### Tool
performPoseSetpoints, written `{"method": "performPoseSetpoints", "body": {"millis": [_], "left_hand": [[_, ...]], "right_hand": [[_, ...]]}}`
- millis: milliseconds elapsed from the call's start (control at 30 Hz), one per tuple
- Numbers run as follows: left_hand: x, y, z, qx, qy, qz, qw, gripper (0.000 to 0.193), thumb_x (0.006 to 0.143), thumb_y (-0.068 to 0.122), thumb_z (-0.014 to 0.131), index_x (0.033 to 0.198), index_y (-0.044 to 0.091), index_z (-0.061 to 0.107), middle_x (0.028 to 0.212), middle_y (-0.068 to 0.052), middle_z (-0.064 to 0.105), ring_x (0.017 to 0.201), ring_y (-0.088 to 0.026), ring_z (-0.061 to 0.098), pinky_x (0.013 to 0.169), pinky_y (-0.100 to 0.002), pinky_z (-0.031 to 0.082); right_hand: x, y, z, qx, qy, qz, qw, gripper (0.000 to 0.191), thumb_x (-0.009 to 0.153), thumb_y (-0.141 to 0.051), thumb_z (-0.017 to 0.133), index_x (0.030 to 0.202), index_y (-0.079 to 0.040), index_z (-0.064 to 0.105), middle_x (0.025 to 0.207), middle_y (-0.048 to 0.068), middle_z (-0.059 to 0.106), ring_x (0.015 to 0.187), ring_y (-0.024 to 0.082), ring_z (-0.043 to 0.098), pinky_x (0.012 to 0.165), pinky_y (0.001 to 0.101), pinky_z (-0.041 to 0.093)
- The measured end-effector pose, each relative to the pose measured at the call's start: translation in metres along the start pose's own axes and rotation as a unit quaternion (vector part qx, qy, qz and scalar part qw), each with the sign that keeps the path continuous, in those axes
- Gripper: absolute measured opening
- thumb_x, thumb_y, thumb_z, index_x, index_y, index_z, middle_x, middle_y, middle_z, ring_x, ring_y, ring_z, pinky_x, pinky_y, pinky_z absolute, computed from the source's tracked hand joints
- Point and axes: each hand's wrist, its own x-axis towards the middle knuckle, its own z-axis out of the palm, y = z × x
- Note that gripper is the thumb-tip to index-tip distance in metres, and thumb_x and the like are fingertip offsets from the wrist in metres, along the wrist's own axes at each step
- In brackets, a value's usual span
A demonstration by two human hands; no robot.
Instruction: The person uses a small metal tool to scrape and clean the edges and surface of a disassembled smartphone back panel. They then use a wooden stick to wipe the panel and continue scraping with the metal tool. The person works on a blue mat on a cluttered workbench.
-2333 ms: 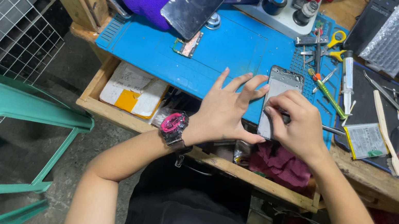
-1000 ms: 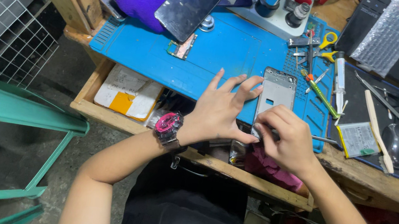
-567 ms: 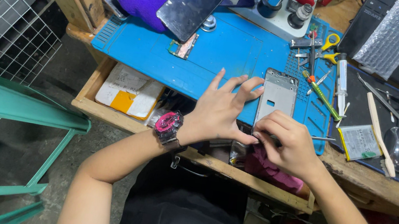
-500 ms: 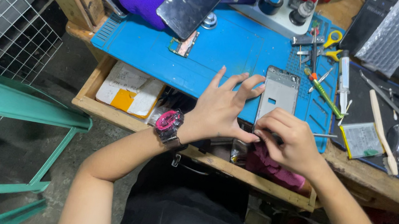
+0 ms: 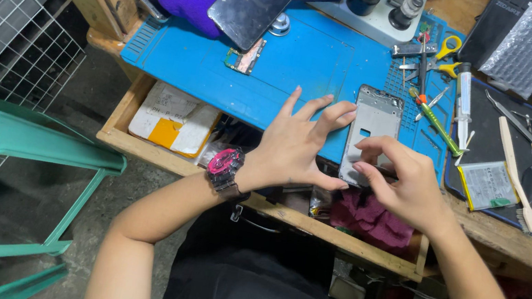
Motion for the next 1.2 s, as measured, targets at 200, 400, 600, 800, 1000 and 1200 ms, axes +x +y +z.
{"method": "performPoseSetpoints", "body": {"millis": [200,400,600,800,1000,1200], "left_hand": [[0.004,0.003,0.003,0.019,-0.004,-0.003,1.000,0.120,0.063,0.077,0.077,0.151,0.008,0.034,0.152,-0.002,0.046,0.141,-0.039,0.044,0.115,-0.076,0.022],[0.002,0.006,0.004,-0.015,0.044,-0.006,0.999,0.117,0.069,0.082,0.074,0.149,0.005,0.035,0.153,-0.003,0.047,0.140,-0.038,0.047,0.117,-0.076,0.023],[0.001,0.002,0.006,-0.024,0.041,-0.008,0.999,0.115,0.071,0.079,0.074,0.149,0.005,0.036,0.154,-0.004,0.048,0.141,-0.036,0.047,0.117,-0.076,0.023],[-0.001,-0.001,0.006,-0.031,0.047,-0.009,0.998,0.113,0.071,0.075,0.077,0.150,0.007,0.034,0.153,-0.002,0.048,0.141,-0.035,0.047,0.118,-0.076,0.022],[0.000,-0.001,0.009,-0.028,0.041,-0.015,0.999,0.113,0.070,0.073,0.078,0.149,0.007,0.033,0.153,-0.001,0.048,0.141,-0.035,0.046,0.117,-0.077,0.021],[0.000,-0.005,0.008,-0.030,0.028,-0.006,0.999,0.113,0.070,0.072,0.078,0.149,0.008,0.030,0.153,-0.001,0.051,0.141,-0.035,0.045,0.114,-0.079,0.018]], "right_hand": [[-0.005,-0.001,-0.002,-0.033,0.012,-0.049,0.998,0.013,0.082,0.001,0.075,0.094,-0.003,0.069,0.090,0.009,0.068,0.078,0.022,0.069,0.068,0.0326,0.054],[-0.007,-0.007,0.006,-0.049,0.022,-0.074,0.996,0.013,0.082,0.002,0.075,0.093,-0.003,0.069,0.092,0.010,0.066,0.082,0.026,0.066,0.070,0.0338,0.053],[-0.001,-0.006,0.011,-0.063,0.028,-0.086,0.994,0.012,0.082,0.002,0.075,0.092,-0.002,0.068,0.090,0.011,0.065,0.083,0.028,0.066,0.070,0.0358,0.053],[0.002,-0.006,0.014,-0.069,0.026,-0.079,0.994,0.013,0.082,0.001,0.075,0.092,-0.002,0.067,0.090,0.011,0.065,0.083,0.028,0.066,0.070,0.0363,0.052],[0.003,-0.005,0.013,-0.068,0.016,-0.080,0.994,0.013,0.082,0.002,0.074,0.092,-0.001,0.066,0.090,0.011,0.064,0.083,0.029,0.064,0.071,0.0374,0.052],[0.003,-0.010,0.017,-0.073,0.013,-0.102,0.992,0.015,0.081,0.004,0.073,0.093,-0.001,0.065,0.090,0.012,0.062,0.084,0.031,0.062,0.073,0.0386,0.051]]}}
